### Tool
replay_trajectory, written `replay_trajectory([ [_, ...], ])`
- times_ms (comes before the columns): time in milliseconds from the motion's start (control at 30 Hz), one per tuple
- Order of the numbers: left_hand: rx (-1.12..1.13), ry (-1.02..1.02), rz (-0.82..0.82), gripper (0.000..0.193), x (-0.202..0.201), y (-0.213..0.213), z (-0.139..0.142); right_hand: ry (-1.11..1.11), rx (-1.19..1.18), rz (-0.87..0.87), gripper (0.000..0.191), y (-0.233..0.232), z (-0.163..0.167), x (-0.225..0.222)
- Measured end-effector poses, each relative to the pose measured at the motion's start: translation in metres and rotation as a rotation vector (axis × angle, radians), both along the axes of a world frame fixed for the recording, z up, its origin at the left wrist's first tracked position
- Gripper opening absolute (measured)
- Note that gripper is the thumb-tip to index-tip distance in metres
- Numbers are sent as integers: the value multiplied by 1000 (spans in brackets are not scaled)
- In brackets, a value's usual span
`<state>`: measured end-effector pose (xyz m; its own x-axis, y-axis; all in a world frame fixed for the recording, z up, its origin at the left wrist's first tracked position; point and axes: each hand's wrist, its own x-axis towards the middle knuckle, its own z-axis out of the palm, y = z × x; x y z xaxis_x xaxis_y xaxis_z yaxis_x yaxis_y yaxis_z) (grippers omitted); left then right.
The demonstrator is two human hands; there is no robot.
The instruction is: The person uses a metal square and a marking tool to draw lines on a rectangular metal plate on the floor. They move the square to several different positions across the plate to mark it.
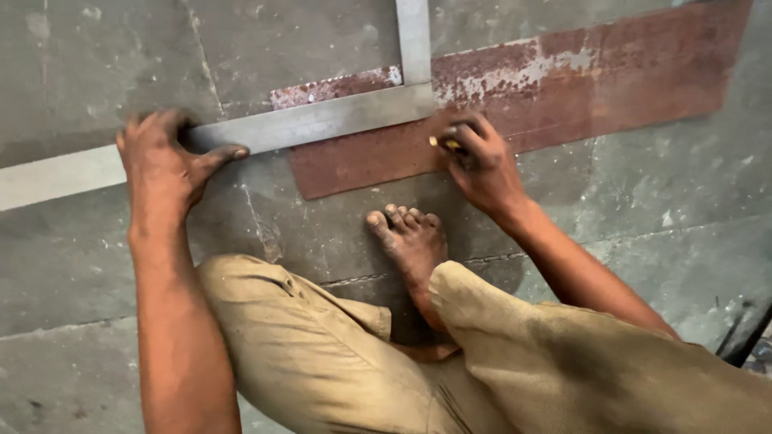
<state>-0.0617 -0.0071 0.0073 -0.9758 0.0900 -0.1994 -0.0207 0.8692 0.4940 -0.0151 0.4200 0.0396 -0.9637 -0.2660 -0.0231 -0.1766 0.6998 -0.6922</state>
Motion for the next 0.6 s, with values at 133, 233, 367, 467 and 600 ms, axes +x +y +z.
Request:
replay_trajectory([
  [133, -31, 26, -13, 64, 3, -2, -7, -9, -10, 30, 18, -16, -11, -16],
  [233, -13, 1, -2, 65, 6, -3, -9, 2, 25, 1, 19, -22, -15, -17],
  [367, -16, 8, -16, 66, 10, -4, -10, 12, 66, -26, 19, -21, -16, -15],
  [467, -13, -27, 2, 69, 11, -5, -14, 12, 55, -54, 20, -18, -18, -14],
  [600, -22, 10, -25, 71, 12, -9, -22, 11, 36, -58, 20, -13, -19, -14],
])
